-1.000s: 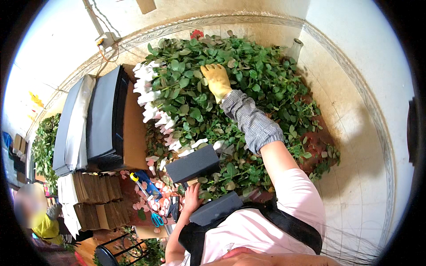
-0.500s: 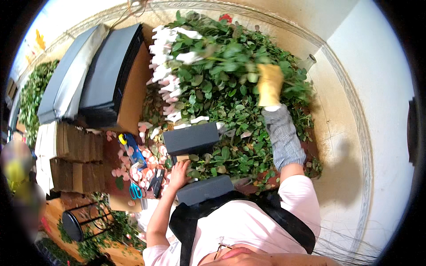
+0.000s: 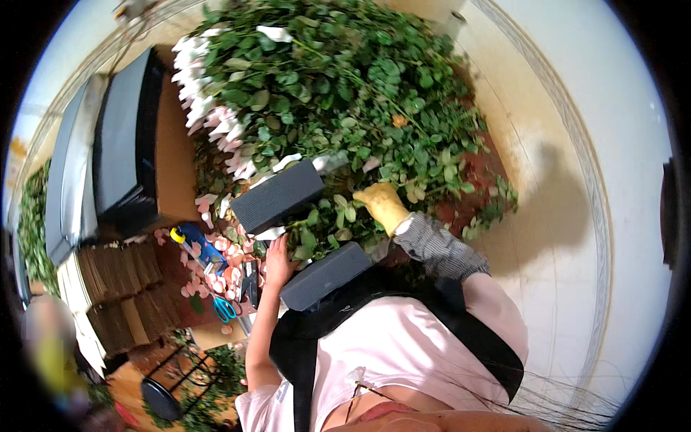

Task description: The person arranges pink artificial roses into a black foam block, securing them with a stapler. They then place the foam block into a clear plastic box and add green foliage to the arrangement. The process is repeated with a second foam block.

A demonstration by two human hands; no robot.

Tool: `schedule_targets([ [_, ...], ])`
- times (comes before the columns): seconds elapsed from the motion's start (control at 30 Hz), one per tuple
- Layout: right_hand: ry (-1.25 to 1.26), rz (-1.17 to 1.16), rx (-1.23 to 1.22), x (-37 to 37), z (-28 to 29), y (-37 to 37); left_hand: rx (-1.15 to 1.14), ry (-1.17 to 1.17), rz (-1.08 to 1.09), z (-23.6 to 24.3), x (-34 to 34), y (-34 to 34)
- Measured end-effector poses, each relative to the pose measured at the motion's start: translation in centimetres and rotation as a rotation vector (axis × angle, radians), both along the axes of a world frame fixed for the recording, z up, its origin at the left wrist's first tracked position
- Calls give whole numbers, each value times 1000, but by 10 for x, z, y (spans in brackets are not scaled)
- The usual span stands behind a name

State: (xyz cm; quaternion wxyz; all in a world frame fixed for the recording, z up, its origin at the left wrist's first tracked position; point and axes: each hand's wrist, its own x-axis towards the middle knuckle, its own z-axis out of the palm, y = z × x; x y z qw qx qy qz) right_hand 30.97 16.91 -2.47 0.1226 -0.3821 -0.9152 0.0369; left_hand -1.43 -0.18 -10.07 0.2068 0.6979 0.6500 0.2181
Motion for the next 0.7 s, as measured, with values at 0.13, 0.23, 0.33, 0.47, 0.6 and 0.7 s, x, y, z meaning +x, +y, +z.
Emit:
schedule_targets([
  [0.13,-260,-375,-64,-16,-34,-17,-47,165,-43,1,-6,0],
  [0.23,-86,-486,-123,0,-93,-29,-125,419,-55,33,7,11],
  [0.33,-166,-469,-470,-4,-76,-26,80,458,-89,19,-3,11],
  [0.47,-121,-209,-750,14,13,29,8,347,-141,27,-6,15],
  [0.6,712,-174,-325,-24,104,88,-4,239,-88,18,4,18],
  [0.7,491,-578,361,-53,125,146,-3,86,-4,1,-3,14],
])
